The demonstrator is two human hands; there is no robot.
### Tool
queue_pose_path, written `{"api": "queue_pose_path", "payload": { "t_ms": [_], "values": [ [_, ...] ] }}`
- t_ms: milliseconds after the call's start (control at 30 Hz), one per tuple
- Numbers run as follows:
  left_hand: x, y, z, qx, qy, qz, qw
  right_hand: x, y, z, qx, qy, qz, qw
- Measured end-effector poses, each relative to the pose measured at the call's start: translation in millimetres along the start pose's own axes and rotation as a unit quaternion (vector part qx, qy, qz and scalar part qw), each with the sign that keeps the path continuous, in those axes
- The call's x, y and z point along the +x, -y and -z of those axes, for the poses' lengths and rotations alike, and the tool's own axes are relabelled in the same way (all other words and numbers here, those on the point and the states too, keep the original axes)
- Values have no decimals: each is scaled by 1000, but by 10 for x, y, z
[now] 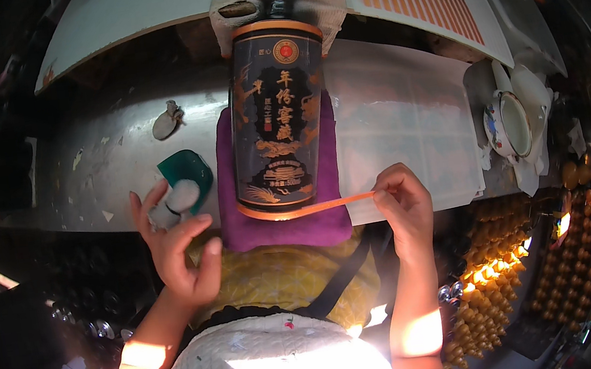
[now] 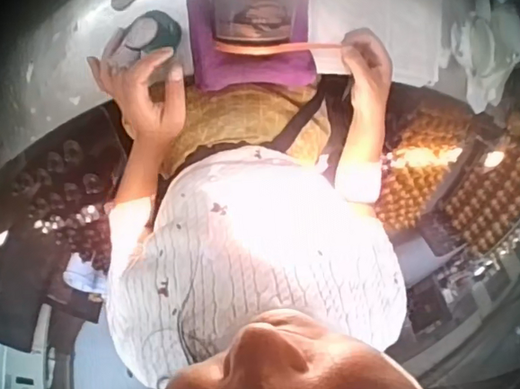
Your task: The person applies decorative labels and orange bands to black cylindrical containers. They peel a large label from a backing sheet, wrap it around the container, and smooth it down. They then apply a thin orange band to the top and bottom edges of the container, using a blue plastic scraper to press the edges firmly. The process is repeated for a second container.
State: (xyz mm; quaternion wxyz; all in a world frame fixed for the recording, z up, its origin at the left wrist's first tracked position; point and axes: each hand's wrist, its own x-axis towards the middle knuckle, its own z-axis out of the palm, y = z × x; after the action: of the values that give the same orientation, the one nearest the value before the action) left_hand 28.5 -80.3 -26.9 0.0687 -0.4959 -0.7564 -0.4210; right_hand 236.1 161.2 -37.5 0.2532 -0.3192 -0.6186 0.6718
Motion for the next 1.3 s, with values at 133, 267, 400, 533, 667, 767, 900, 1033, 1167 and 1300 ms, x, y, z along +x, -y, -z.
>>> {"api": "queue_pose_path", "payload": {
  "t_ms": [133,267,400,533,667,767,900,1033,1167,1300],
  "values": [
    [-128,-276,-195,85,53,-75,992,6,-7,6,-6,3,-1,1000],
    [-147,-301,-244,73,86,-36,993,5,5,-2,-2,1,-3,1000],
    [-205,-239,-282,73,90,-37,993,8,-4,1,-7,5,2,1000],
    [-215,-206,-302,49,100,-17,994,1,-14,6,-8,-1,-1,1000],
    [-230,-238,-307,9,108,28,994,4,1,-7,4,0,-1,1000],
    [-300,-258,-309,22,113,-8,993,5,31,-16,17,12,5,1000],
    [-335,-245,-372,56,107,-38,992,18,29,-19,10,26,32,999],
    [-324,-259,-427,104,82,-114,985,16,31,13,6,22,12,1000],
    [-247,-330,-395,163,118,-187,962,19,64,-69,-123,-55,35,990],
    [-224,-414,-412,189,124,-183,957,-1,332,-378,-325,-72,133,934]
  ]
}}
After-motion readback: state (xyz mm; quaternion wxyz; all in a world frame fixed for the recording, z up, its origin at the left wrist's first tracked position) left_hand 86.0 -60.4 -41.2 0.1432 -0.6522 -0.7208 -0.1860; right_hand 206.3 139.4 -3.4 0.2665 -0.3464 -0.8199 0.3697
